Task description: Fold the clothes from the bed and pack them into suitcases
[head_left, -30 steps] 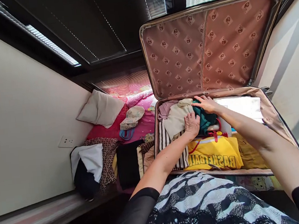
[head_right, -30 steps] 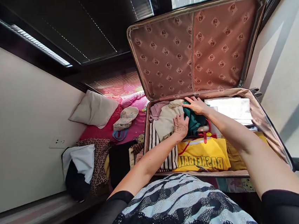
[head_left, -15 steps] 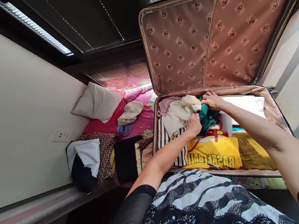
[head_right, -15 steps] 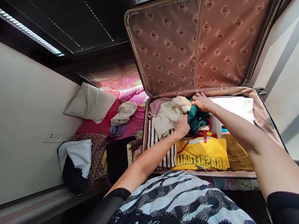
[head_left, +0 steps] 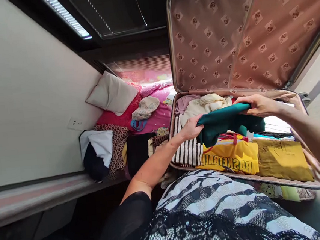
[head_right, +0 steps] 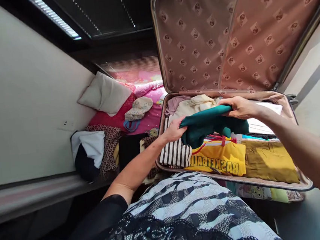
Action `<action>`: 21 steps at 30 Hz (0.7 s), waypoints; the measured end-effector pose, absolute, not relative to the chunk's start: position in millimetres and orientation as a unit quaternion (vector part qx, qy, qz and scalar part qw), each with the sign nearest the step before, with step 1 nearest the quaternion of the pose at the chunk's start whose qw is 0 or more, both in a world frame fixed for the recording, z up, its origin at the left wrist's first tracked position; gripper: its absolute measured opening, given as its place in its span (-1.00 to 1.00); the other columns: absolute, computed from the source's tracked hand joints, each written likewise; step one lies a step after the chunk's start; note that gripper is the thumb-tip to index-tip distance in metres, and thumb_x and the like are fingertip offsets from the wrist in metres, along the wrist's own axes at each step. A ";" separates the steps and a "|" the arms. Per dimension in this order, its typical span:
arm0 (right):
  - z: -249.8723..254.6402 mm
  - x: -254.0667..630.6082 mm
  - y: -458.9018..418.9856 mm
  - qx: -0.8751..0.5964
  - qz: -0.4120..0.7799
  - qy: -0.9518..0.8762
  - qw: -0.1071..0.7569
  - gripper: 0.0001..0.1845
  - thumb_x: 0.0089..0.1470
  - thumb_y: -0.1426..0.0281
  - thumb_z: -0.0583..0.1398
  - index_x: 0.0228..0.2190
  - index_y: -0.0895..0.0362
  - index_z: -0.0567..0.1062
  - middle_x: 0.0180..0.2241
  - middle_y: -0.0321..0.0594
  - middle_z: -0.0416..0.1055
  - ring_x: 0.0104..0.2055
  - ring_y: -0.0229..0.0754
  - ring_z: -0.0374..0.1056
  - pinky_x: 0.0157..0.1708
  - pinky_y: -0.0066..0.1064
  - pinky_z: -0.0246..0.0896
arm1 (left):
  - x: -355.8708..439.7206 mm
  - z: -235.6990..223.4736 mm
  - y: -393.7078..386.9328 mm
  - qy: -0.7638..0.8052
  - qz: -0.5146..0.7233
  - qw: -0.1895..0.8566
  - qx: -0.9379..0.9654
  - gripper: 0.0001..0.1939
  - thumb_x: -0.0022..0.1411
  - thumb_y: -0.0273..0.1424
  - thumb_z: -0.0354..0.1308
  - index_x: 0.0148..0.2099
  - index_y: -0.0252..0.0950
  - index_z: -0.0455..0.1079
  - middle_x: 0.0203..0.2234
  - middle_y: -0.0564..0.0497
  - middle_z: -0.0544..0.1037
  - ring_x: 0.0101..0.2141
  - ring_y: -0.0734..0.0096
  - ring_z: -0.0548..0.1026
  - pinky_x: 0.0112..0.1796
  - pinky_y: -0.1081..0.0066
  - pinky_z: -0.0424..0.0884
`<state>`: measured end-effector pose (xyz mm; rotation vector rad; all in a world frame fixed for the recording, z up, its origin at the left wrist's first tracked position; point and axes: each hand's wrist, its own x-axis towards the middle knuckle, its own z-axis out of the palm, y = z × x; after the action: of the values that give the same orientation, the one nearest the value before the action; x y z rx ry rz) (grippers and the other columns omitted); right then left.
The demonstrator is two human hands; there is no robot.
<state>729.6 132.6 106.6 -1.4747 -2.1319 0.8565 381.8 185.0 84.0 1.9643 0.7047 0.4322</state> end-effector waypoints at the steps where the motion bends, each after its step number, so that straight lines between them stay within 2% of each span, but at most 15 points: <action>1: 118.9 714.6 137.6 -0.522 0.315 -0.762 0.221 -0.56 0.14 -0.07 0.24 -0.16 0.00 0.57 -0.34 -0.20 0.49 -0.33 -0.05 0.37 -0.28 -0.20 0.29 | 364.7 94.4 189.0 0.285 0.186 0.473 0.813 -0.73 0.16 -0.58 0.10 -0.09 -0.39 0.49 -0.29 0.00 0.58 -0.24 0.35 0.52 -0.11 0.42 0.46; 6: 161.5 602.7 191.8 -0.474 0.239 -0.794 0.295 -0.65 0.11 -0.06 0.33 -0.23 -0.10 0.60 -0.50 -0.24 0.35 -0.47 -0.11 0.25 -0.39 -0.16 0.22 | 253.5 146.9 204.2 0.359 0.256 0.348 0.827 -0.57 0.21 -0.55 0.13 0.13 -0.36 0.48 -0.07 -0.04 0.63 0.02 0.23 0.57 0.14 0.28 0.45; 9: 169.6 520.0 226.8 -0.409 0.214 -0.832 0.306 -0.79 0.12 0.09 0.35 -0.24 -0.12 0.60 -0.50 -0.27 0.36 -0.47 -0.14 0.23 -0.39 -0.20 0.22 | 175.0 166.7 192.4 0.434 0.284 0.265 0.813 -0.57 0.28 -0.50 0.15 0.19 -0.36 0.46 -0.03 -0.06 0.63 0.10 0.19 0.57 0.22 0.20 0.42; 11: 166.9 468.6 245.9 -0.352 0.223 -0.862 0.288 -0.84 0.10 0.22 0.36 -0.24 -0.06 0.62 -0.47 -0.29 0.42 -0.43 -0.16 0.28 -0.36 -0.25 0.24 | 127.6 166.9 170.7 0.479 0.295 0.252 0.788 -0.59 0.31 -0.47 0.16 0.18 -0.37 0.46 -0.06 -0.07 0.64 0.09 0.19 0.58 0.22 0.18 0.43; 15: 143.1 380.9 277.7 -0.231 0.325 -0.904 0.151 -0.79 0.04 0.33 0.39 -0.23 0.08 0.65 -0.48 -0.34 0.47 -0.41 -0.22 0.34 -0.32 -0.35 0.25 | 59.0 128.9 109.4 0.556 0.324 0.329 0.691 -0.60 0.26 -0.40 0.23 0.13 -0.37 0.51 -0.12 -0.08 0.66 0.02 0.14 0.62 0.18 0.11 0.49; 18: 112.8 317.5 292.5 -0.162 0.403 -0.901 0.009 -0.73 -0.03 0.32 0.46 -0.23 0.10 0.67 -0.42 -0.34 0.54 -0.36 -0.21 0.42 -0.26 -0.38 0.33 | 35.7 71.9 67.3 0.581 0.372 0.483 0.539 -0.49 0.17 -0.29 0.31 0.15 -0.37 0.51 -0.12 -0.13 0.68 -0.03 0.07 0.65 0.11 0.04 0.55; 21: 73.6 256.3 287.9 -0.175 0.363 -0.899 -0.172 -0.63 -0.05 0.40 0.47 -0.14 0.12 0.68 -0.28 -0.27 0.60 -0.27 -0.17 0.48 -0.16 -0.36 0.42 | 37.7 2.0 39.8 0.597 0.387 0.611 0.346 -0.35 0.06 -0.23 0.41 0.18 -0.38 0.49 -0.11 -0.20 0.69 -0.06 -0.01 0.66 0.07 -0.02 0.57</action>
<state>256.3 287.9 73.6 -0.6183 -3.1817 1.2859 37.7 39.8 2.0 0.7991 1.3780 0.8931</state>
